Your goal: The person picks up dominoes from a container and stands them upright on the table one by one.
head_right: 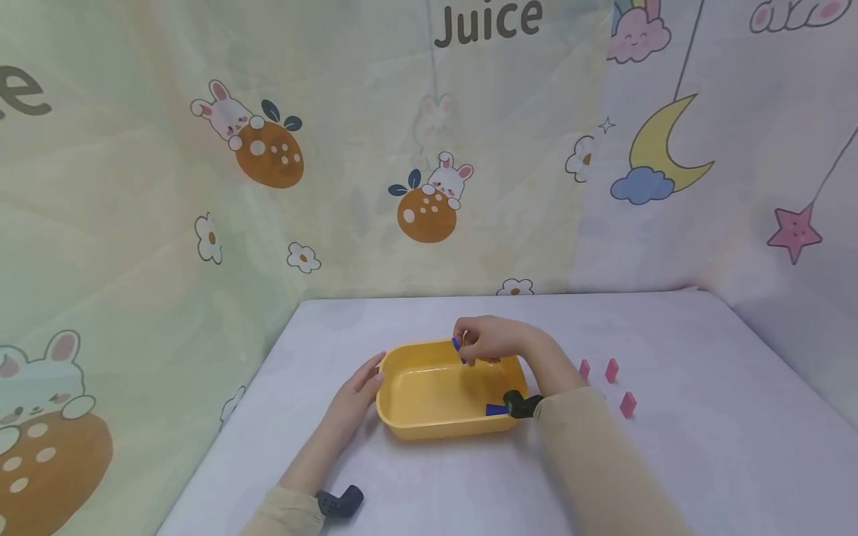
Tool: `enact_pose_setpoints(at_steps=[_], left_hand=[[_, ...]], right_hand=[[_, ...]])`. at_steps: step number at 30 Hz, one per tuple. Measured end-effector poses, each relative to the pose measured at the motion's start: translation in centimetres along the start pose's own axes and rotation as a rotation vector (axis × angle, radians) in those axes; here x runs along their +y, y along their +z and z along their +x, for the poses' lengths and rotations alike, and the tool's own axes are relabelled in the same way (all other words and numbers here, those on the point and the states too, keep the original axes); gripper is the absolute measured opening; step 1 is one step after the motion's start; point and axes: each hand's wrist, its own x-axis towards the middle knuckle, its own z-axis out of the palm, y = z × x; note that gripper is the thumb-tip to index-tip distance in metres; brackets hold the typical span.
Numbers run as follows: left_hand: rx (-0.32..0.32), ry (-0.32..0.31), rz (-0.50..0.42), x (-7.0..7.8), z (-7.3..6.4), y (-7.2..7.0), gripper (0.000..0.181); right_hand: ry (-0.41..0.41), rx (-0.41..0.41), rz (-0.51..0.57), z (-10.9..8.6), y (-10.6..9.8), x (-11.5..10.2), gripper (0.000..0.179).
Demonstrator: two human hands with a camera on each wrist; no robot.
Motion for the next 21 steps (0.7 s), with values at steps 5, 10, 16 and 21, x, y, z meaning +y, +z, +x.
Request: enact_pose_setpoints(at_steps=[5,10,16,21], left_hand=[[0.002,-0.003,0.002,-0.1,0.0,0.0,0.044],[0.006,0.007,0.006,-0.1,0.0,-0.1,0.045],[-0.001,0.003,-0.017,0.0,0.0,-0.1,0.045],[-0.006,0.006,-0.018,0.0,0.0,0.0,0.044]], right_hand=[[-0.013,0.108,-0.065,-2.6,-1.1,1.3,0.018],[-0.012,0.201,-0.074,-5.6,-1.8,2.6,0.022],[0.015,0.258,-0.026,-8.8,-2.0,4.1,0.026],[0.025,0.296,-0.048,-11.2,-1.9,5.3,0.030]])
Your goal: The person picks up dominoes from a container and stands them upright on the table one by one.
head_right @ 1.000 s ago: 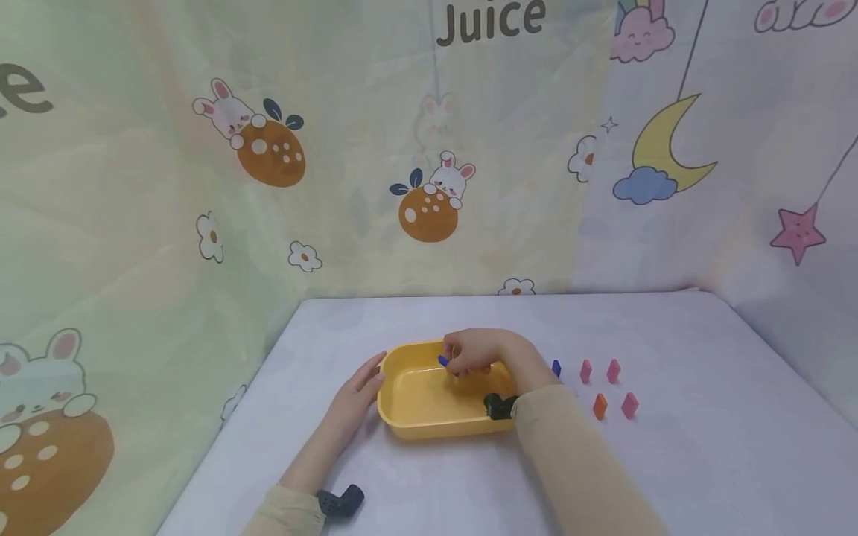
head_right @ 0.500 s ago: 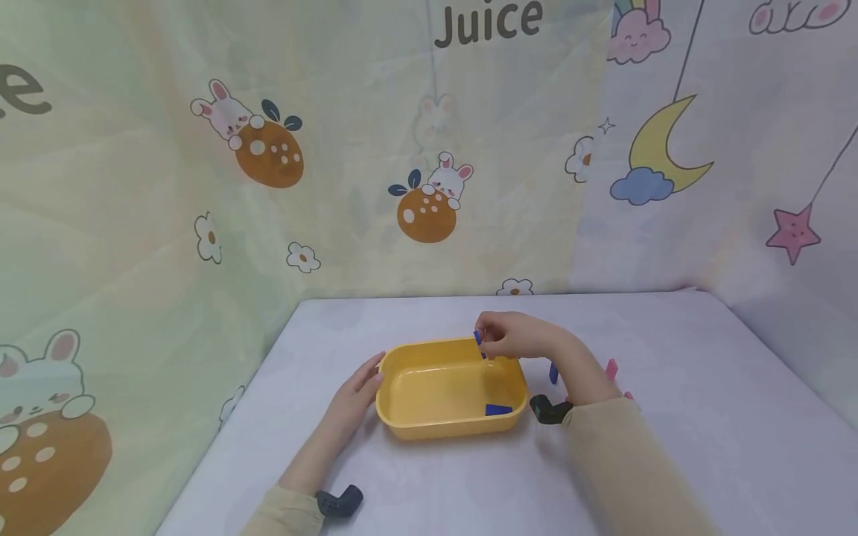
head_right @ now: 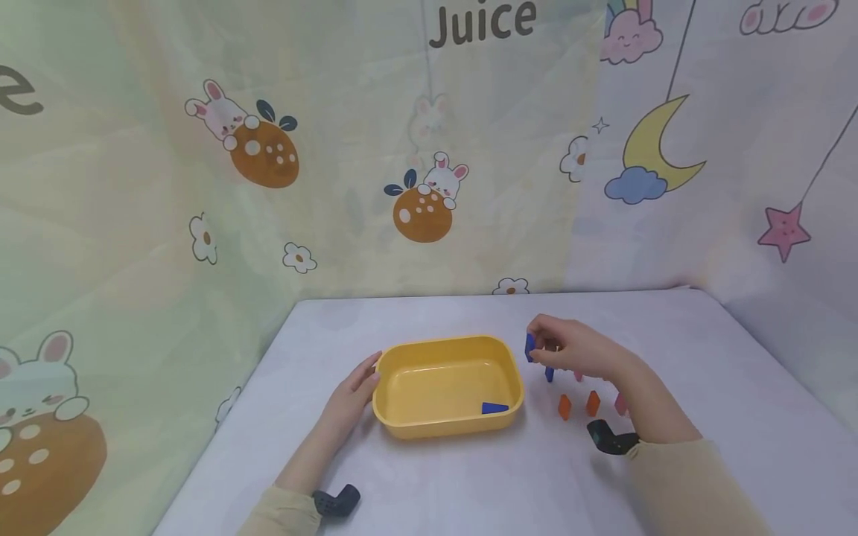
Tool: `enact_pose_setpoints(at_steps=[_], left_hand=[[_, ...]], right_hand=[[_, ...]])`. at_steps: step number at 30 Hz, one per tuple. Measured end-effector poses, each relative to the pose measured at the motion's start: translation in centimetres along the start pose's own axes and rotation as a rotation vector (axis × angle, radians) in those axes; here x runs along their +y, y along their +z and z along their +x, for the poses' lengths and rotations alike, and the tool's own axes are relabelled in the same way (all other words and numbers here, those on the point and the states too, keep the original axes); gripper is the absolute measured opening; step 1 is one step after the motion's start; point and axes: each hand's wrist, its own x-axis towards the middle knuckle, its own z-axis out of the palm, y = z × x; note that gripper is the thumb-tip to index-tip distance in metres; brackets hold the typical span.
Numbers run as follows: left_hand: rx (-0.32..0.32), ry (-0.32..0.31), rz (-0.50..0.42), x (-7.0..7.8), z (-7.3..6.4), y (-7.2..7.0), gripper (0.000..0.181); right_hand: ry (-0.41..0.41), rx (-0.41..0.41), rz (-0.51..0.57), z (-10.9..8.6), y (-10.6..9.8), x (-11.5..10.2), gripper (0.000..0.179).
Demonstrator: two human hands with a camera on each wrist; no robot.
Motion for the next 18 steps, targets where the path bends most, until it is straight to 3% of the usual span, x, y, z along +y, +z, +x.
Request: enact_pose_setpoints(at_steps=[6,10,14,18], left_hand=[[-0.002,0.010,0.004,-0.1,0.0,0.1,0.045],[0.000,0.002,0.001,0.0,0.1,0.0,0.044],[0.000,-0.009,-0.001,0.0,0.1,0.0,0.043],[0.000,-0.010,-0.001,0.0,0.1,0.0,0.043]], right_hand=[[0.016,0.043,0.032,-3.0,-1.3,2.1,0.032],[0.013,0.114,0.033,-4.8,-2.6,4.3,0.034],[0.037,0.182,-0.001,-5.9,-3.5,6.5,0.034],[0.081,0.184,0.010,-6.8,-3.9,8.3,0.036]])
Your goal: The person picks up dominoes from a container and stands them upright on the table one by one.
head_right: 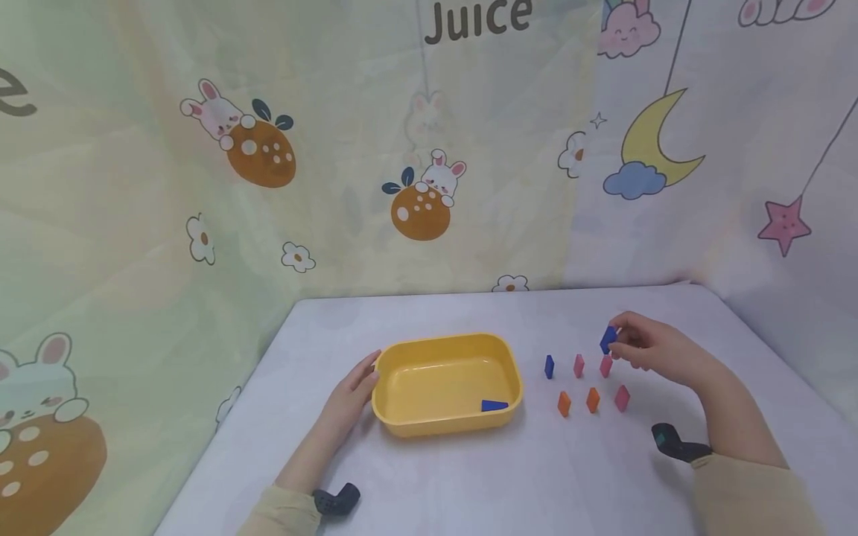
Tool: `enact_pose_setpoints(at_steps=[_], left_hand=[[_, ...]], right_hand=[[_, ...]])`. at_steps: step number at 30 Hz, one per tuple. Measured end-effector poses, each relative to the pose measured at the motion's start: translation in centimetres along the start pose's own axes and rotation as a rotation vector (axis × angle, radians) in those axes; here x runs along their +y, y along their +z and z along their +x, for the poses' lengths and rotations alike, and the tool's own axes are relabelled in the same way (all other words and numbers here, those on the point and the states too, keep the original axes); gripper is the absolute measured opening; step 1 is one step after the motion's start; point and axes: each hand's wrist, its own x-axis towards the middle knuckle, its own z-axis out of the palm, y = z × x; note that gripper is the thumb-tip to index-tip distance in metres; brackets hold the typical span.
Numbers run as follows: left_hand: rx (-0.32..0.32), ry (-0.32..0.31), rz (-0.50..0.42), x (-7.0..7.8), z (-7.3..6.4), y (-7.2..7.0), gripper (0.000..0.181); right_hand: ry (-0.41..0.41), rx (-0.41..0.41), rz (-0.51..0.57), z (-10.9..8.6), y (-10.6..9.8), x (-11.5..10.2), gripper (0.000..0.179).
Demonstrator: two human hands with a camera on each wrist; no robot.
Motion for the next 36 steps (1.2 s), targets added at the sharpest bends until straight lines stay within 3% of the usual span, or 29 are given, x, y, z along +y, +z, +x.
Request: enact_pose_setpoints(at_steps=[14,19,25,36], left_hand=[[0.003,-0.006,0.006,0.0,-0.1,0.1,0.042],[-0.002,-0.002,0.006,0.1,0.0,0.2,0.043],[0.002,-0.004,0.007,0.2,0.0,0.1,0.045],[0.008,-0.025,-0.008,0.3,0.0,-0.1,0.043]], right_hand=[[0.164,-0.036,0.018,-0.1,1.5,6.1,0.050],[0.177,-0.020,-0.004,-0.1,2.5,7.7,0.051],[0.176,0.007,-0.071,0.1,3.0,8.4,0.052],[0.180,0.005,-0.053,0.4,3.7,8.3,0.047]])
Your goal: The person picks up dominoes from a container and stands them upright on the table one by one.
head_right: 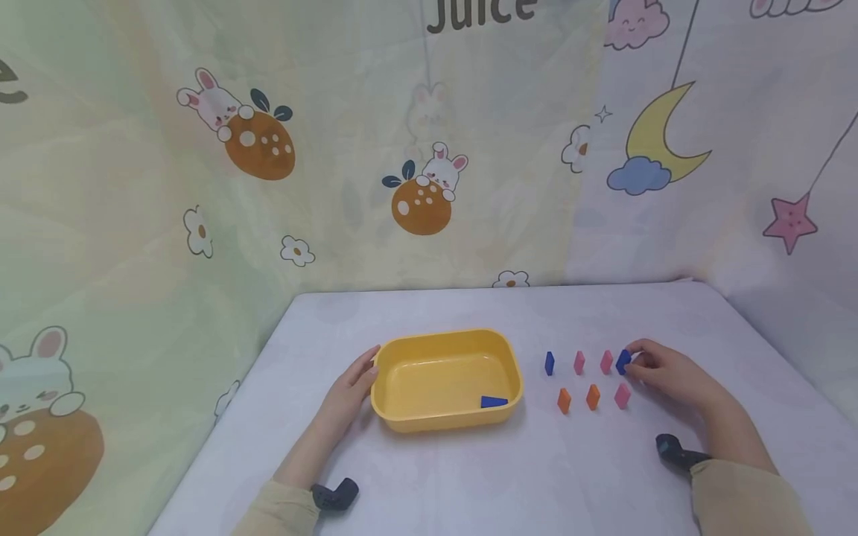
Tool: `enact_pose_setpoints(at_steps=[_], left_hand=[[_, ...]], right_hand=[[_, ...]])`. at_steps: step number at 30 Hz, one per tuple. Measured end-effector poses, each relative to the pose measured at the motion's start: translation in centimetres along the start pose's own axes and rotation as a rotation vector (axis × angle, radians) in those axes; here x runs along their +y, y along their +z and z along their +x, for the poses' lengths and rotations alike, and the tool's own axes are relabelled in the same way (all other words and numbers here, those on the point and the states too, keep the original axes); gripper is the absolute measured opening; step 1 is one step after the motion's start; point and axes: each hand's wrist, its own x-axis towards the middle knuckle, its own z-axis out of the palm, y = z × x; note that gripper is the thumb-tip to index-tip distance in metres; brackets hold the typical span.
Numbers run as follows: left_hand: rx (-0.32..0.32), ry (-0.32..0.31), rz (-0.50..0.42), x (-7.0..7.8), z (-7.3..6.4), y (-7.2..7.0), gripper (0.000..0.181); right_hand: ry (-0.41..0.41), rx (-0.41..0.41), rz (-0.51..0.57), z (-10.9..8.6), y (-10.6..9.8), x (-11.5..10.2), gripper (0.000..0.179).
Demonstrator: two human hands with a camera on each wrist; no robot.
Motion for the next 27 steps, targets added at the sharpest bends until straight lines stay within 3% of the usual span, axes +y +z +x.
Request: enact_pose_setpoints(at_steps=[18,27], left_hand=[[-0.001,-0.002,0.008,0.09,-0.10,0.04,0.045],[-0.011,0.029,-0.005,-0.03,-0.14,-0.11,0.045]], right_hand=[[0.010,0.004,-0.008,-0.07,-0.06,-0.04,0.047],[0.025,-0.011,0.013,0.05,-0.11,0.31,0.051]])
